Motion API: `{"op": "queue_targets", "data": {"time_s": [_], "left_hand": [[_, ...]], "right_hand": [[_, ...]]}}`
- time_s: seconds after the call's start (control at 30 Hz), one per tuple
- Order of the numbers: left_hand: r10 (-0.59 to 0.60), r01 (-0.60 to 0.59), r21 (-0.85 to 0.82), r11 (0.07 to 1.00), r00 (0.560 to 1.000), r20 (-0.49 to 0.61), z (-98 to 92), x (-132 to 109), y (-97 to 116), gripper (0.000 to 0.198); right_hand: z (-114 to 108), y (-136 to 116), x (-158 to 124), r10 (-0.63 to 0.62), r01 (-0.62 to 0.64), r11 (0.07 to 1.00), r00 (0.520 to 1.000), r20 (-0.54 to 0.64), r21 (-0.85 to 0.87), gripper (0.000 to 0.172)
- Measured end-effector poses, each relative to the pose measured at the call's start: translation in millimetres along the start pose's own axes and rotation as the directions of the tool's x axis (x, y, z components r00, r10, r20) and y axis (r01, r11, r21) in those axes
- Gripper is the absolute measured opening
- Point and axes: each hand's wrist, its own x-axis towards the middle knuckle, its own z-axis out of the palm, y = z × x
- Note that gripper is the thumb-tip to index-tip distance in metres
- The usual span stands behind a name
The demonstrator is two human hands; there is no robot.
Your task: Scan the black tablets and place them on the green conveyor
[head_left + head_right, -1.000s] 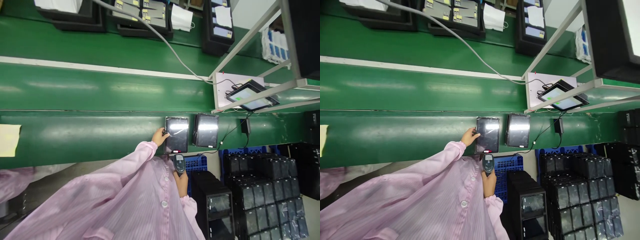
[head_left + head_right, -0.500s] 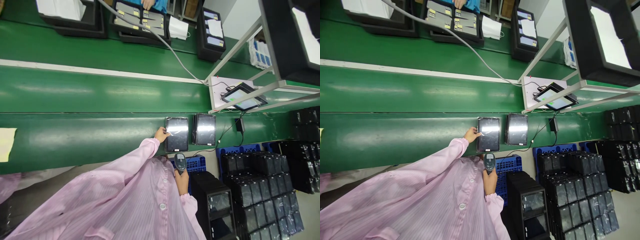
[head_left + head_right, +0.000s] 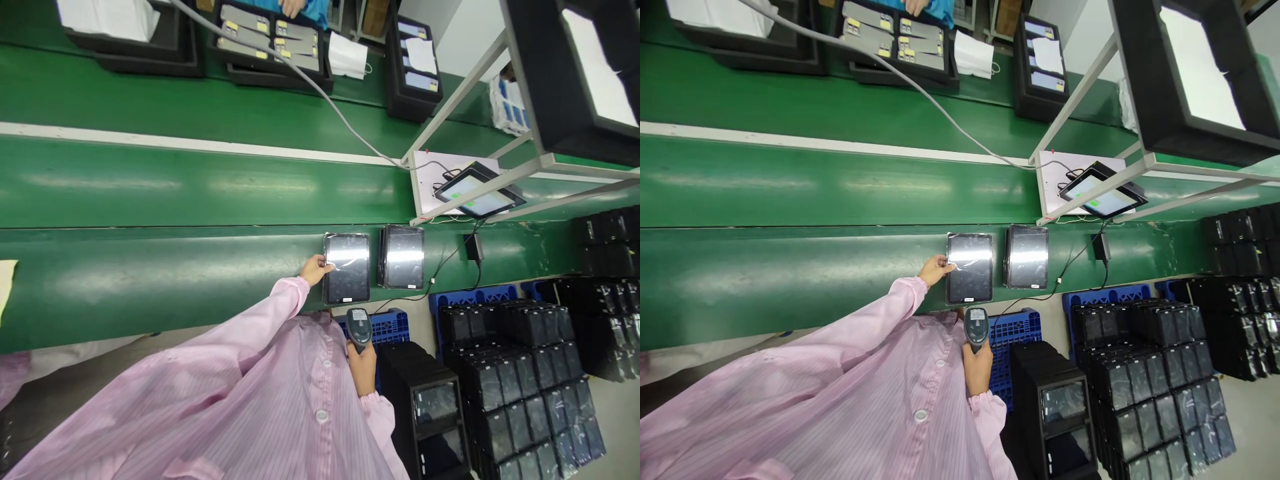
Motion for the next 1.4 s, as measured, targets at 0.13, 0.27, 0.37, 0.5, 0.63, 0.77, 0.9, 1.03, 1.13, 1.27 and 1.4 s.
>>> {"op": "queue_targets", "data": {"time_s": [0.13, 0.27, 0.37, 0.5, 0.63, 0.77, 0.9, 1.03, 1.13, 1.27, 1.4], "left_hand": [[0.0, 0.0, -0.059, 0.998, 1.0, 0.005, 3.3, -5, 3, 0.039], [0.014, -0.016, -0.046, 0.999, 1.0, -0.027, 4.1, -7, 2, 0.036], [0.063, -0.059, 0.071, 0.996, 0.996, -0.059, 3.3, -8, 2, 0.033], [0.09, -0.075, 0.215, 0.974, 0.994, -0.061, 3.5, -8, 4, 0.03], [0.07, -0.038, 0.284, 0.958, 0.992, -0.107, 4.1, -12, 9, 0.029], [0.096, -0.042, 0.373, 0.927, 0.988, -0.125, 7.8, -32, 8, 0.023], [0.092, -0.037, 0.418, 0.908, 0.989, -0.114, 15.5, -54, 1, 0.021], [0.047, 0.01, 0.422, 0.907, 0.991, -0.123, 12.2, -57, 0, 0.026], [0.017, 0.027, 0.381, 0.924, 0.994, -0.112, 4.0, -58, 2, 0.03], [0.086, -0.063, 0.258, 0.964, 0.993, -0.081, 8.6, -68, 13, 0.034], [0.204, -0.199, 0.164, 0.966, 0.979, -0.019, 56.0, -75, 37, 0.04]], "right_hand": [[-12, 1, 3, 0.009, -0.009, 0.999, 1.0, -0.005, 0.048, 0.043], [-22, 5, 10, 0.014, -0.013, 0.996, 1.0, -0.003, 0.087, 0.039], [-28, 10, 18, 0.009, -0.009, 0.997, 1.0, -0.002, 0.082, 0.037], [-28, 13, 51, -0.024, 0.029, 0.994, 0.998, -0.05, 0.104, 0.043], [-17, 4, 107, -0.128, 0.138, 0.98, 0.989, -0.077, 0.142, 0.05], [-5, -5, 140, -0.133, 0.127, 0.979, 0.991, 0.032, 0.158, 0.055], [-4, -9, 138, -0.135, 0.128, 0.981, 0.99, 0.044, 0.149, 0.057], [-8, -18, 124, -0.167, 0.161, 0.978, 0.985, 0.034, 0.132, 0.049], [-12, -27, 113, -0.175, 0.168, 0.98, 0.983, 0.05, 0.111, 0.046], [-31, -34, 104, -0.172, 0.166, 0.974, 0.985, 0.028, 0.157, 0.05], [-78, -33, 111, -0.16, 0.173, 0.962, 0.984, -0.078, 0.211, 0.055]]}}
